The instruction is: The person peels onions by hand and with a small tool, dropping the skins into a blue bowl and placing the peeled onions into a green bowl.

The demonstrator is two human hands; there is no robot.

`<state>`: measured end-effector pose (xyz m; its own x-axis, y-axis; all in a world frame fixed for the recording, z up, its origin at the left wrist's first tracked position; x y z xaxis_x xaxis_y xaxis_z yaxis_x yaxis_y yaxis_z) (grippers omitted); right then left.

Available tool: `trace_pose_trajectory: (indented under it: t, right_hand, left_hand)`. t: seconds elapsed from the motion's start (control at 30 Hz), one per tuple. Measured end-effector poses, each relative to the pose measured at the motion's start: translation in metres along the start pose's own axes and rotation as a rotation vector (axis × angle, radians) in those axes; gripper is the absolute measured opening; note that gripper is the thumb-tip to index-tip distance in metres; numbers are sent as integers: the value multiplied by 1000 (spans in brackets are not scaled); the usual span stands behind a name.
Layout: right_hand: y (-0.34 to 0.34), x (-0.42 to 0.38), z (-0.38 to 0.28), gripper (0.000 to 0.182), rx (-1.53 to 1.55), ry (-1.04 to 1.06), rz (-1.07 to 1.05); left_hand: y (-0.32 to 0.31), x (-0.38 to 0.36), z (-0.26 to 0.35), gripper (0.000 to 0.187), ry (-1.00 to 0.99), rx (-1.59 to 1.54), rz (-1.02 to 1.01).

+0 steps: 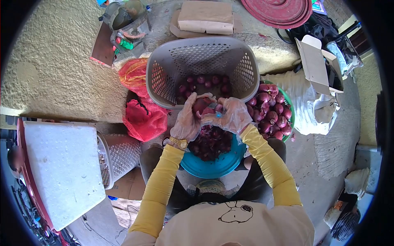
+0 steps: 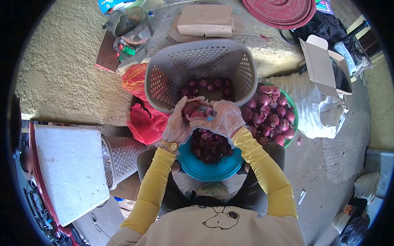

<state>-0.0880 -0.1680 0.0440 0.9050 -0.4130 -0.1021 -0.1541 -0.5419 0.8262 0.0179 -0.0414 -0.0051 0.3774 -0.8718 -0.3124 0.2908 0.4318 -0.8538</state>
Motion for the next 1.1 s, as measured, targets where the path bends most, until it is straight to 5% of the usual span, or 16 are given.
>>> trace_pose_trajectory:
  t: [0.37, 0.77, 1.1]
  right_hand:
    - [-1, 0, 2, 81, 81, 34, 81]
    - [-18, 1, 9, 65, 127, -23, -77]
    - [-22, -1, 2, 58, 103, 143, 71]
  left_hand:
    - [2, 4, -2, 52, -30, 23, -59]
    - [7, 2, -3, 48, -97, 51, 36]
    - [12, 1, -4, 45, -79, 2, 102]
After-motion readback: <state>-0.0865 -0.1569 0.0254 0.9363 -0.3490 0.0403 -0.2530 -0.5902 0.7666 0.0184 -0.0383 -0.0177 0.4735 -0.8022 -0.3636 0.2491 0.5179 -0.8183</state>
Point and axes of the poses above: each hand's wrist, its own x-axis towards the middle knuckle, its own y-axis out of the back of the hand, z = x × y, the point moved 4 cm from there along x, towards the middle knuckle, and after that the axes turned 7 degrees about -x, right-handed, at the moved point
